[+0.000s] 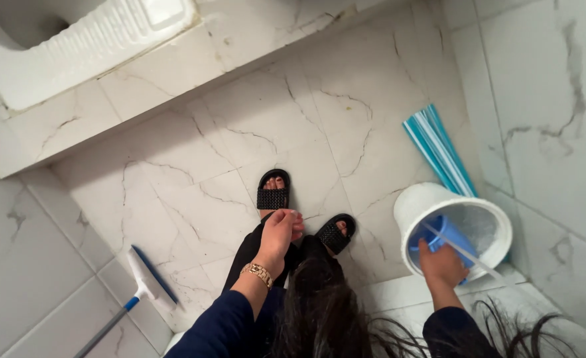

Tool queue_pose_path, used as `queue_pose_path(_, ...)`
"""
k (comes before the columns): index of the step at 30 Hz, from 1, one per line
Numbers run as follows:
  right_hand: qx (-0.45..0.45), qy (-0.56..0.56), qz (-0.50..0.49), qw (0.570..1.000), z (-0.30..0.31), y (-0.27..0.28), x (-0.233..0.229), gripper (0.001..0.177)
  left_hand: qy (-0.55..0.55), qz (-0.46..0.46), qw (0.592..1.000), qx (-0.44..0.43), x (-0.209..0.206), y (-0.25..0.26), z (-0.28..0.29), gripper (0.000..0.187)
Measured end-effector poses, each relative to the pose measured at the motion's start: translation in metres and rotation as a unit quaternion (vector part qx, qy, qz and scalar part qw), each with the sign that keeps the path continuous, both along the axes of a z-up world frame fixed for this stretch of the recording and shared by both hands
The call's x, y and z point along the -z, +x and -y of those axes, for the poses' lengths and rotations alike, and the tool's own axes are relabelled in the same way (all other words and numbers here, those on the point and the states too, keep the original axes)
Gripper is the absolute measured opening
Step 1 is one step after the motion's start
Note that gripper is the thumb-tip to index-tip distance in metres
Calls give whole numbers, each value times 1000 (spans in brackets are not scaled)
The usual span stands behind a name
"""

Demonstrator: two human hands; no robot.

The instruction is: Cleaning the bathroom floor and door with a sponge and water.

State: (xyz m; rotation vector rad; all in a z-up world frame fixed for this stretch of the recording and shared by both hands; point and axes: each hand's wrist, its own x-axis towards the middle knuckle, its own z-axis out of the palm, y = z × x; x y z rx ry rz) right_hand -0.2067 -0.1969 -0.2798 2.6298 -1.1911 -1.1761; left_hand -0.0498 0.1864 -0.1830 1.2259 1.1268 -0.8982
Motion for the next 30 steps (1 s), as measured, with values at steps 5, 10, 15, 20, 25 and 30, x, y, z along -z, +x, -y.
queue_pose_path(5,281,36,213,935,11,-33,67,60,-3,0,999,40,34,-20,16,21)
queue_pose_path(10,566,207,292,742,68,-90,138,33,-11,11,998,64,29,-31,33,20)
queue_pose_path(15,681,321,356,554,54,-93,45,21,-29,18,994,107,-16,-23,57,21)
queue_pose_path(20,710,315,472,416,-26,-89,-73,26,-30,21,992,124,-48,-33,60,18)
queue_pose_path(25,732,312,523,306,-127,-131,-94,19,-66,24,981,182,-87,-29,62,14)
queue_pose_path(30,784,284,489,256,-229,-95,-170,18,-82,-7,963,257,-112,-17,51,12)
